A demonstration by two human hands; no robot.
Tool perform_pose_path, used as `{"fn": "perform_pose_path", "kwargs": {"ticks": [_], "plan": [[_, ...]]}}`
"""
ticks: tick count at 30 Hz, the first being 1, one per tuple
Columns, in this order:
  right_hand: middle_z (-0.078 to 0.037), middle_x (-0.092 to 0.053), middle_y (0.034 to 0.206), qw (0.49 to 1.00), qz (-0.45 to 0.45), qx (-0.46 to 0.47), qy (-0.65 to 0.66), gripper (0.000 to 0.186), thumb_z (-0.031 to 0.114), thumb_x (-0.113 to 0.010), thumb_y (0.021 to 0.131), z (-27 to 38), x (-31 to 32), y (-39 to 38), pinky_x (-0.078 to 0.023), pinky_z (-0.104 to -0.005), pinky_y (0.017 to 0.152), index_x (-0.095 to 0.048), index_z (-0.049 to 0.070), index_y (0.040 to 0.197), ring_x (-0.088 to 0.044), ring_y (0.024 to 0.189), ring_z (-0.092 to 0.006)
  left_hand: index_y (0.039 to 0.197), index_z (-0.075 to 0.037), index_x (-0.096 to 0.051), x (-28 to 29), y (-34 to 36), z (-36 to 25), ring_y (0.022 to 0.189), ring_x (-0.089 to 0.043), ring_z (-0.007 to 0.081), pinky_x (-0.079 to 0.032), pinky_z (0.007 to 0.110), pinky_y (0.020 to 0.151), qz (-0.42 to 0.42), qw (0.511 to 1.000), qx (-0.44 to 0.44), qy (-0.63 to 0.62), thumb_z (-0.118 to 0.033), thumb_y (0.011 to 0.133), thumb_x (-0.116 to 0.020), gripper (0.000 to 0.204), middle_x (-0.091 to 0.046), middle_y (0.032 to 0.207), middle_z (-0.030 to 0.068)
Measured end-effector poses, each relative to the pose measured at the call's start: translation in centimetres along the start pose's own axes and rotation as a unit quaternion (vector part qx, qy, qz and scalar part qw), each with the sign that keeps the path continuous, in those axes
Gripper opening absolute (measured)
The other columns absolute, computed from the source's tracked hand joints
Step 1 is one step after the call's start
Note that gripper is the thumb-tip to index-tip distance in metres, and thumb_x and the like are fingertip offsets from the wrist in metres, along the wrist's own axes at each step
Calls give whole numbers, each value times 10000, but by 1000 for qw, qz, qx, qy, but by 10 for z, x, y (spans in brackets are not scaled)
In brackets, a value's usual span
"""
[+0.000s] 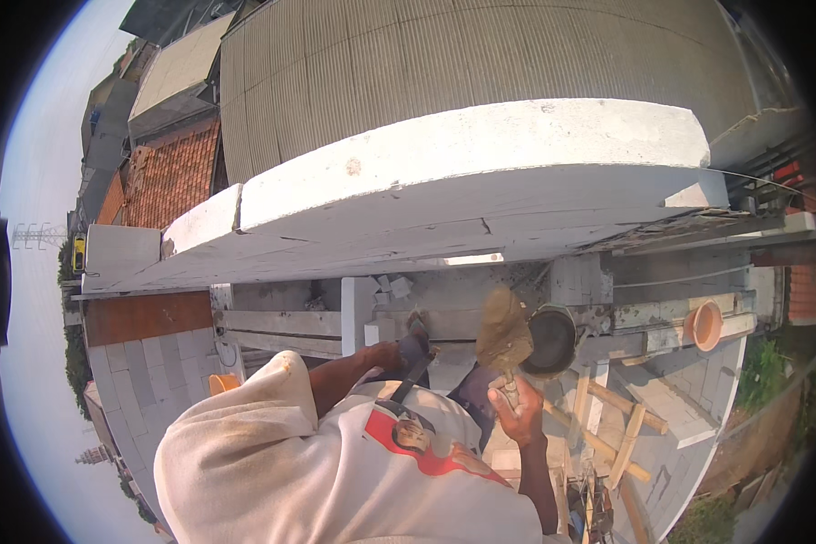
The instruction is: The person is building a wall using white blocks. They measure the wall with a tape measure, apply mortar with a trowel, and use a hammer to adjust the blocks into place.
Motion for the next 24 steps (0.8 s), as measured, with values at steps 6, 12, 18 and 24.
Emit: {"fn": "perform_pose_path", "kwargs": {"ticks": [6,12,18,24], "plan": [[2,-586,680,963,237,28,126,354,298,-664,964,157,-112,47,-454,-274,590,-647,-2,1152,-546,582,-82,1097,-9,-771,-15,-22,59,1125,-688,447,-540,496,984,-219,938,-15,-267,-407,949,-630,447,-722,1193,255],[-88,-635,754,933,295,149,-145,335,138,-653,937,311,-235,78,-479,-354,577,-611,-66,1199,-617,615,-165,1170,54,-725,-18,-73,127,1221,-644,446,-514,482,1037,-253,877,82,-400,-456,955,-659,557,-668,1256,328],[-149,-639,812,759,151,394,-495,455,100,-708,909,395,-352,80,-569,-355,593,-576,-101,1296,-695,742,-246,1200,48,-713,-85,-64,207,1263,-619,433,-473,492,1074,-282,839,145,-441,-445,970,-620,552,-665,1279,315],[-122,-627,792,592,115,417,-680,491,26,-691,863,405,-441,100,-549,-294,500,-574,-150,1306,-658,695,-169,1102,41,-736,-102,-53,231,1217,-629,449,-478,513,1061,-241,931,63,-267,-450,1012,-519,544,-686,1224,304]]}}
Point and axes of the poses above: each hand's wrist, its own y-axis towards the middle knuckle, its own x-axis out of the back of the hand, z = x × y, the point moved 6 cm from there along y, towards the middle knuckle
